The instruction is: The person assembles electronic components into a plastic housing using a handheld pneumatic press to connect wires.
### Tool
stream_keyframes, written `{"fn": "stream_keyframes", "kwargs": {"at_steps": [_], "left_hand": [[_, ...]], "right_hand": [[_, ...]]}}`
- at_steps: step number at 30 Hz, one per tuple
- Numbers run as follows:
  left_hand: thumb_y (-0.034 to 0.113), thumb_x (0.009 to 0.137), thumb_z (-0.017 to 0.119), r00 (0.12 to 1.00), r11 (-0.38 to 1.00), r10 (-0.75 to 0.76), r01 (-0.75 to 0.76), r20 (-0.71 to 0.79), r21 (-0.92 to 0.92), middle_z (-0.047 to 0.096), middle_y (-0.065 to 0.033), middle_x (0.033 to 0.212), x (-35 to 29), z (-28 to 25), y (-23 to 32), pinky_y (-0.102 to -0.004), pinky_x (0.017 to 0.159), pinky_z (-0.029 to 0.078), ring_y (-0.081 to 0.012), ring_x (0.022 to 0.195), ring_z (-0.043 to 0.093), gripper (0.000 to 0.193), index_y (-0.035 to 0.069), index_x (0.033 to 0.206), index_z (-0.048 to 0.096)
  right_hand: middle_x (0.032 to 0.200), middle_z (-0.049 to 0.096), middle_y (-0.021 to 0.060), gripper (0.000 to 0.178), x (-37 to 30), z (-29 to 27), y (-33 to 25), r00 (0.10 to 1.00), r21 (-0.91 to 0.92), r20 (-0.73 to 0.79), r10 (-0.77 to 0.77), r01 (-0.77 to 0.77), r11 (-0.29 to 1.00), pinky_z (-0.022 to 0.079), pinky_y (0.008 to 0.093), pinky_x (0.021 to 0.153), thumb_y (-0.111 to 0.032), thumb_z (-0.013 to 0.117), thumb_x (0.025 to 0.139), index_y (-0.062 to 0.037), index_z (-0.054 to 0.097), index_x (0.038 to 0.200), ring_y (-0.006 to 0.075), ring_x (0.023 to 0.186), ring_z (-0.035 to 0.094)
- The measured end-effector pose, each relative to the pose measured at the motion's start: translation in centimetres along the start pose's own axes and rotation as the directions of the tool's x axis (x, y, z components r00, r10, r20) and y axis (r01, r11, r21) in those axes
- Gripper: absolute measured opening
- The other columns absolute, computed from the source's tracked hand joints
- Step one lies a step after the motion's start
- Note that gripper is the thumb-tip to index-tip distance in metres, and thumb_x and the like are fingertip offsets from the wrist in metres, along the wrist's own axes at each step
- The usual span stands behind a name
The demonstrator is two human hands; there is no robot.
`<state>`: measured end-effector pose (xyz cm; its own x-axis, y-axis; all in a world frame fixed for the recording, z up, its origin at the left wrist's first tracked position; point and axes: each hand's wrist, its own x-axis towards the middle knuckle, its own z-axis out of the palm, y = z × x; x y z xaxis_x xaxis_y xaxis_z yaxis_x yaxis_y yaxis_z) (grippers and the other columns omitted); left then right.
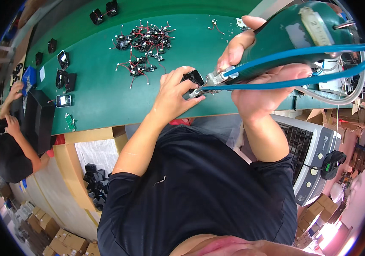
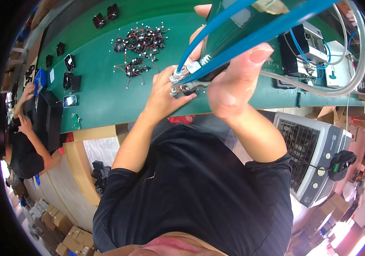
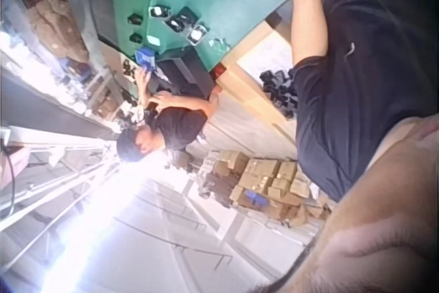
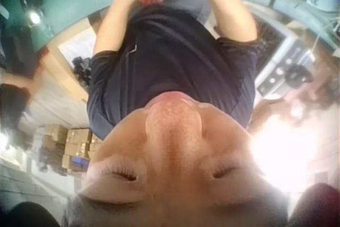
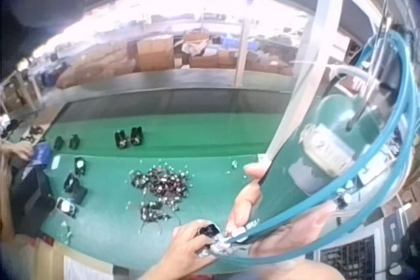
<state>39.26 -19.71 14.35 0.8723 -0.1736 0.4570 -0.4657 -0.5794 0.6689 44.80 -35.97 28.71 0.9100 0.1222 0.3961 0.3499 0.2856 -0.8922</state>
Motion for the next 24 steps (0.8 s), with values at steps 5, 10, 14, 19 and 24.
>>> {"fn": "stream_keyframes", "kwargs": {"at_steps": [5,10,14,19,24], "left_hand": [[0.023,0.065,0.093,1.000,1.000,-0.014,0.014,0.007,0.003,0.061,-0.0096,0.130,0.1,-0.3,0.3,-0.0431,0.097,0.041,-0.0292,0.117,0.060,0.035,0.008,0.090,0.073],[0.023,0.065,0.093,0.999,0.999,-0.042,0.042,0.031,-0.007,0.061,-0.0096,0.130,0.1,-0.4,0.3,-0.0426,0.097,0.041,-0.0290,0.118,0.060,0.035,0.007,0.091,0.074],[0.023,0.065,0.093,0.997,0.998,-0.056,0.057,0.045,-0.012,0.060,-0.0098,0.131,0.3,-0.5,0.4,-0.0422,0.098,0.041,-0.0291,0.119,0.059,0.036,0.007,0.092,0.075],[0.022,0.065,0.093,0.998,0.998,-0.054,0.054,0.033,-0.016,0.061,-0.0097,0.130,0.3,-0.4,0.5,-0.0424,0.097,0.042,-0.0295,0.118,0.059,0.035,0.007,0.091,0.074],[0.021,0.066,0.093,0.999,0.999,-0.028,0.029,0.024,-0.026,0.062,-0.0096,0.129,0.4,-0.4,0.2,-0.0424,0.096,0.044,-0.0295,0.117,0.060,0.034,0.008,0.090,0.074]], "right_hand": [[0.077,0.058,0.0088,0.122,-0.6,0.4,0.5,0.998,-0.126,-0.063,0.009,-0.017,0.992,0.051,0.0290,0.058,-0.099,0.027,0.078,0.0069,0.049,0.134,0.0190,0.065,0.061],[0.078,0.059,0.0089,0.122,-0.7,0.3,0.7,0.998,-0.076,-0.063,0.030,-0.035,0.996,0.052,0.0291,0.059,-0.099,0.031,0.077,0.0072,0.048,0.134,0.0190,0.066,0.062],[0.078,0.059,0.0089,0.121,-0.7,0.1,1.2,0.998,-0.044,-0.056,0.027,-0.029,0.999,0.053,0.0294,0.059,-0.099,0.032,0.076,0.0064,0.048,0.134,0.0191,0.066,0.062],[0.079,0.059,0.0091,0.117,-1.0,-0.2,1.9,0.998,-0.044,-0.060,0.019,-0.022,0.999,0.053,0.0301,0.059,-0.098,0.033,0.077,0.0037,0.049,0.132,0.0190,0.067,0.062],[0.080,0.060,0.0096,0.113,-1.0,-0.5,2.0,0.998,0.059,0.019,0.065,-0.066,0.996,0.053,0.0307,0.060,-0.098,0.035,0.077,0.0015,0.049,0.131,0.0195,0.068,0.063]]}}
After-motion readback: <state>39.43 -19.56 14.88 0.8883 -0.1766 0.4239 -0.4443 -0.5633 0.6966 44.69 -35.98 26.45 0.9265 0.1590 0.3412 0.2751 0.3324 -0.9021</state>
